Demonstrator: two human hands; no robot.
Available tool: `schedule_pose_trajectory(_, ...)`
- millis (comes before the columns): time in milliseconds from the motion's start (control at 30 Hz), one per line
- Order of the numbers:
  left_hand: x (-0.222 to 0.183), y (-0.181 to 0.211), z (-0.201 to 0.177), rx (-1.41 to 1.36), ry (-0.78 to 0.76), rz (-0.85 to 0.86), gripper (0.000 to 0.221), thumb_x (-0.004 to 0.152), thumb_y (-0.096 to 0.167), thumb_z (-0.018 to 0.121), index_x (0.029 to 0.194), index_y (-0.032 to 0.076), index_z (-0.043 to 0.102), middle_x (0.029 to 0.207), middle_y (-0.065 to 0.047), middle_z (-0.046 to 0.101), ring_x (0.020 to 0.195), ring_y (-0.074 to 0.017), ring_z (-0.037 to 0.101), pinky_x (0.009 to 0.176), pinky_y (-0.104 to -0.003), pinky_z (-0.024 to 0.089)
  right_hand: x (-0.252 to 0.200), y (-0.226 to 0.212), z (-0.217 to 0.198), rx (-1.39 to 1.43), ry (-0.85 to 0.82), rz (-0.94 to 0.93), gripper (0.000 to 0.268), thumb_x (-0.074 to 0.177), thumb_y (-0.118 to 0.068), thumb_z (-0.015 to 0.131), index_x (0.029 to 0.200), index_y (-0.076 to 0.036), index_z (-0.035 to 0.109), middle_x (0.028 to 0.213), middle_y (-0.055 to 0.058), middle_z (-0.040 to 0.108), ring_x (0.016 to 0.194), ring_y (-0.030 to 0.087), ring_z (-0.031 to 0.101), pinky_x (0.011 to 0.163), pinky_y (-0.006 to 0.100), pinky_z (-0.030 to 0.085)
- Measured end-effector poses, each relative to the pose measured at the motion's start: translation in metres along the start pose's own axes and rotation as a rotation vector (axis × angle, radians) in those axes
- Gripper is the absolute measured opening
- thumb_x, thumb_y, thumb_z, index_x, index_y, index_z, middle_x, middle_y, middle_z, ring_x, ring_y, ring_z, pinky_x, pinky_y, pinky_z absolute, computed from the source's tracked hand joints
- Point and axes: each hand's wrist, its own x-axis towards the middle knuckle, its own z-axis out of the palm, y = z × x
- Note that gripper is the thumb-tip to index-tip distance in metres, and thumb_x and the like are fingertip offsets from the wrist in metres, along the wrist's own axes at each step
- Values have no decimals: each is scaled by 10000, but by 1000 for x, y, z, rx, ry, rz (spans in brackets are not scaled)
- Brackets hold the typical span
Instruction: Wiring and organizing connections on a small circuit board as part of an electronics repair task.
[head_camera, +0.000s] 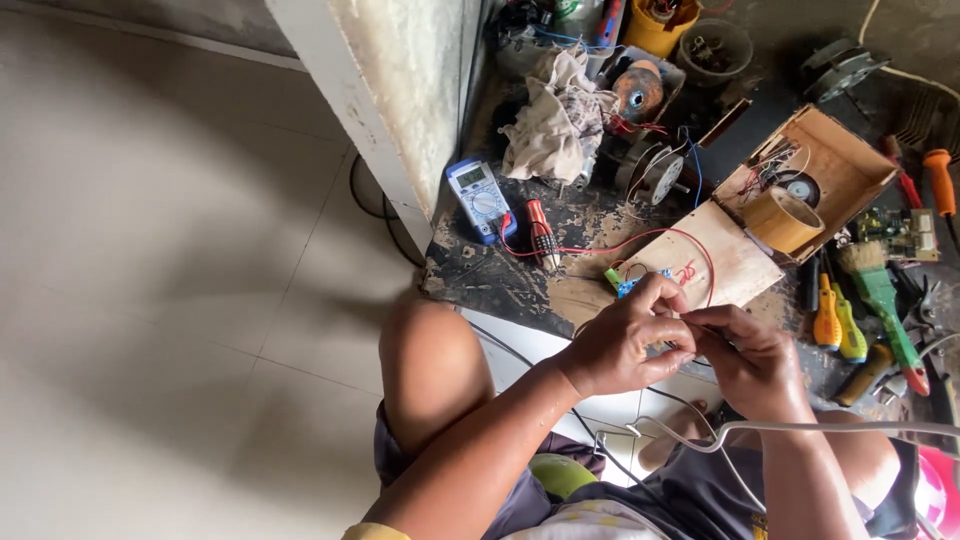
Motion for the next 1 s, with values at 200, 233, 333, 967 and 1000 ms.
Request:
schedule_pose_trajectory(200, 0, 6, 2, -4, 8, -43, 118, 881, 80, 739, 884, 157, 650, 1167, -84, 469, 1111, -234, 607, 1002, -349, 525, -12, 19, 8, 123, 93, -32, 189, 952, 77, 663, 1096, -27, 732, 954, 38, 745, 877, 75, 647, 809, 205, 520)
schedule_pose_trajectory(233, 1, 7, 3, -6, 10, -40, 118, 881, 80, 739, 884, 157, 650, 1167, -84, 469, 1111, -234, 607, 1002, -349, 525, -14, 15, 8, 118, 93, -33, 189, 952, 77, 663, 1096, -27, 732, 954, 38, 745, 877, 75, 647, 809, 205, 520)
schedule_pose_trajectory(333, 1, 8, 6, -20, 39, -13, 146, 851, 46, 744, 863, 150, 642, 1148, -86, 478, 1068, -246, 606, 963, -365, 535, -19, 8, 9, 122, 93, -38, 184, 957, 86, 642, 1078, -24, 726, 977, 38, 740, 929, 93, 652, 881, 218, 527)
schedule_pose_trajectory(967, -2, 10, 8, -46, 11, -58, 133, 826, 48, 721, 795, 144, 635, 1083, -52, 505, 885, -188, 614, 726, -318, 538, -37, 3, 24, 157, 156, -14, 238, 921, 153, 574, 1088, 29, 691, 1013, 127, 754, 957, 147, 700, 900, 248, 565)
schedule_pose_trajectory(1000, -2, 9, 9, -46, 12, -49, 131, 825, 47, 719, 792, 142, 634, 1083, -53, 506, 883, -189, 613, 727, -317, 536, -38, 3, 24, 154, 159, -7, 239, 925, 154, 573, 1086, 25, 694, 1013, 123, 755, 957, 142, 697, 901, 244, 563)
